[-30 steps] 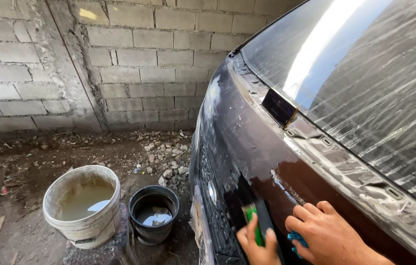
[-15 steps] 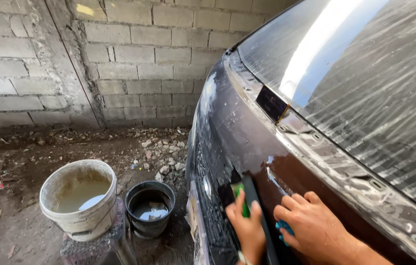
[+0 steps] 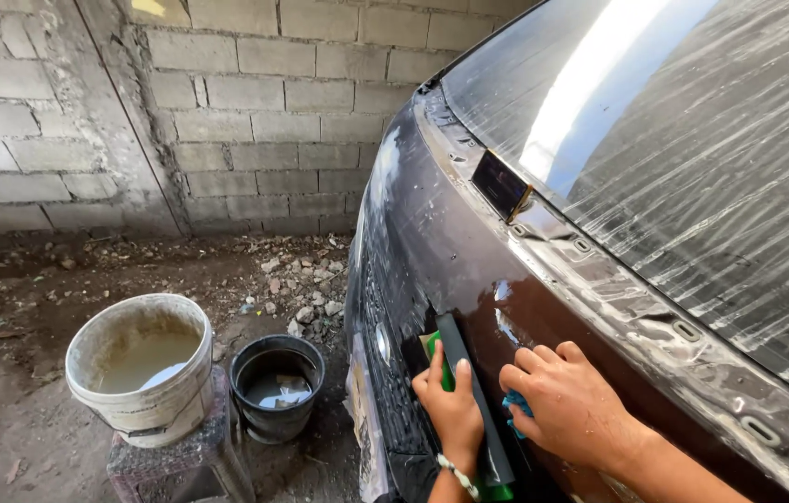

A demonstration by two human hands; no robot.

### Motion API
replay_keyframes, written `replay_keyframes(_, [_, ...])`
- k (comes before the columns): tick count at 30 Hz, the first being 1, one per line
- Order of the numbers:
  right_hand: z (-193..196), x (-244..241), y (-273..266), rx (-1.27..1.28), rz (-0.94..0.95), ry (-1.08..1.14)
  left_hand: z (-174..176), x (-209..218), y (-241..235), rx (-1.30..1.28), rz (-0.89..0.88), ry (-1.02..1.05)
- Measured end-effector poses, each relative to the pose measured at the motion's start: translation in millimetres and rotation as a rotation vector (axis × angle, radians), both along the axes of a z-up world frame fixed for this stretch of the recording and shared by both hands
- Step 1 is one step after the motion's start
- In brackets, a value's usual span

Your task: The recorder is wet-sanding the hood of a vehicle to prepare it for painting or detailing.

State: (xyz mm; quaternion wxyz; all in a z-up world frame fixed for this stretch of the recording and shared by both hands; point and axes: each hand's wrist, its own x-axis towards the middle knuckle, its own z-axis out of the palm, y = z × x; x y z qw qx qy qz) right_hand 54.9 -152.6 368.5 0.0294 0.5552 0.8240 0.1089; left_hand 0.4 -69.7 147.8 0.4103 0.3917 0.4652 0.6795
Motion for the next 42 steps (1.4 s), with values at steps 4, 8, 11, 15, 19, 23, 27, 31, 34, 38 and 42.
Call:
replay_keyframes(4, [0.3,-0.9,5.8,0.031,-0.022,-0.029,-44.4,26.4,-55.7,0.139,0.058,0.07])
replay_keyframes(8, [0.5,0.5,0.5,0.089,-0.023,-0.08,-8.8,12.1,-57.9,0.128,0.026,0.036])
replay_keyframes(11, [-0.4,-0.7,-1.6,0.096,-0.041,-0.082,1.4,-1.0,-6.0,-0.115,-0.005,0.021])
replay_keyframes(15, [0.2,1.2,2.9,0.101,-0.07,-0.088,-24.3,21.8,-72.5,0.008,0.049,0.052])
replay_keyframes(19, [-2.2,3.5,1.7,0.134,-0.072,-0.108,-53.1,36.0,-88.9,0.113,0.066,0.157])
replay_keyframes(23, [-1.4,2.9,-2.6,0.131,-0.082,-0.107,-5.5,6.7,-27.1,-0.099,-0.014,0.005])
replay_keyframes(27, [-0.6,2.7,1.6,0.115,-0.09,-0.104,-45.4,29.5,-55.6,-0.089,0.065,0.051])
replay_keyframes(31, [1.2,3.7,1.4,0.118,-0.094,-0.124,-52.9,38.4,-78.9,0.111,0.117,0.138])
replay_keyframes(34, [-4.8,4.9,-2.4,0.122,-0.082,-0.125,-18.1,14.9,-52.9,0.011,0.065,0.075])
replay_keyframes(38, [-2.3,4.8,0.7,0.117,-0.089,-0.11,-15.1,13.3,-49.1,-0.145,0.034,0.047])
replay_keyframes(42, [-4.9,5.3,1.1,0.122,-0.089,-0.12,-38.4,29.8,-96.7,0.126,0.085,0.106])
